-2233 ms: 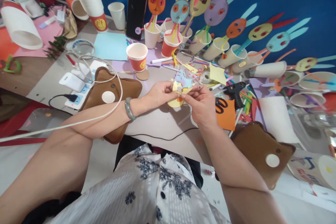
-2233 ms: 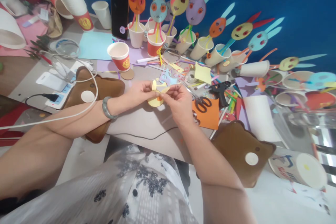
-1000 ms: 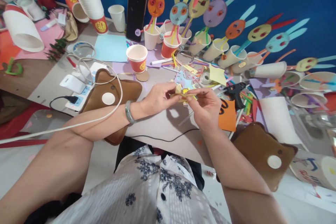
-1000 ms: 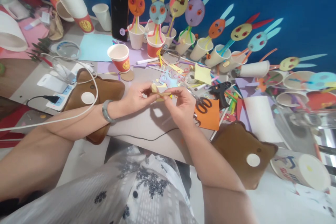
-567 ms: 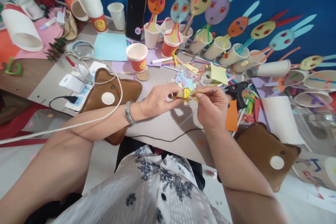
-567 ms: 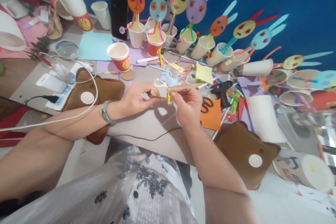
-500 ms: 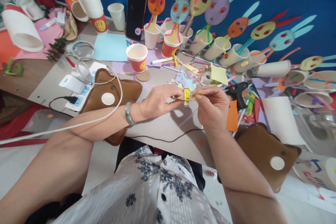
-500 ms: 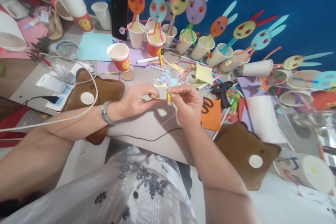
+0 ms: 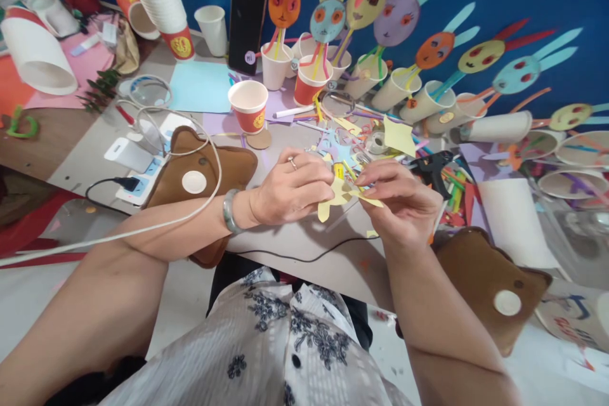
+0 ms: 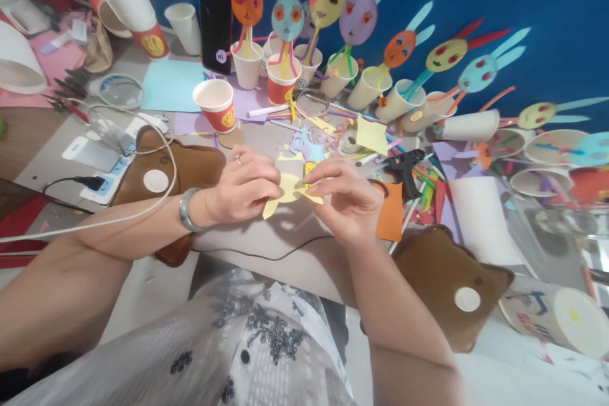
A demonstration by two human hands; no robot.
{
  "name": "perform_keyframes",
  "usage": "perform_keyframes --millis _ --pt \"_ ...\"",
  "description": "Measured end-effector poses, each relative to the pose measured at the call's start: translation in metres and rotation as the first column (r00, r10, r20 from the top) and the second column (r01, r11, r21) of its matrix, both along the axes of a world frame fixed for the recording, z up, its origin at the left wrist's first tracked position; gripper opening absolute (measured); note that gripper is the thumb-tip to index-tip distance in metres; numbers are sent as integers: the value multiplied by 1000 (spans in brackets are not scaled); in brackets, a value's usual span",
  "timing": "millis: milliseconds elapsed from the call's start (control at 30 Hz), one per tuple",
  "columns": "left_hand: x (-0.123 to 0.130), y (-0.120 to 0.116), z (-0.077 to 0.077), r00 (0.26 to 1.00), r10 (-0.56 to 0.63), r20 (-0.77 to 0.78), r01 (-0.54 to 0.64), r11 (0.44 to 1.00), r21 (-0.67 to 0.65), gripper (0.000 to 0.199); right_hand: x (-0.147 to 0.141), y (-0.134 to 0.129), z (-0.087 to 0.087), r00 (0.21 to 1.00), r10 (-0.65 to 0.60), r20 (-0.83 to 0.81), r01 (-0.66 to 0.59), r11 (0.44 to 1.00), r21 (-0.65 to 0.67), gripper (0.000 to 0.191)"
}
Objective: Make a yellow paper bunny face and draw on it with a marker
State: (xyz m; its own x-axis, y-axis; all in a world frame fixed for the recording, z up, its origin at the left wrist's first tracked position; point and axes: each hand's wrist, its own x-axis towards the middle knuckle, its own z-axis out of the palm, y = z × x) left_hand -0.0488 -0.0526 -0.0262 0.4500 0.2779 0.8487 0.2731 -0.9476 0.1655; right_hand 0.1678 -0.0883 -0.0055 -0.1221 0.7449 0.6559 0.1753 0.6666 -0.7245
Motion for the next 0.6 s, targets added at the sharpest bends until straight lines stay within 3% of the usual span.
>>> perform_keyframes --millis 167,433,600 --pt "-1 0 5 999 37 2 -37 997 72 24 -2 -2 7 999 15 33 -16 1000 27 10" --pt "-2 -1 3 998 41 -37 -41 999 -15 34 -2 -2 8 996 40 85 -46 996 74 7" --pt "-2 -1 4 999 38 -23 -39 999 -26 39 -4 -3 9 992 19 123 -22 999 26 15"
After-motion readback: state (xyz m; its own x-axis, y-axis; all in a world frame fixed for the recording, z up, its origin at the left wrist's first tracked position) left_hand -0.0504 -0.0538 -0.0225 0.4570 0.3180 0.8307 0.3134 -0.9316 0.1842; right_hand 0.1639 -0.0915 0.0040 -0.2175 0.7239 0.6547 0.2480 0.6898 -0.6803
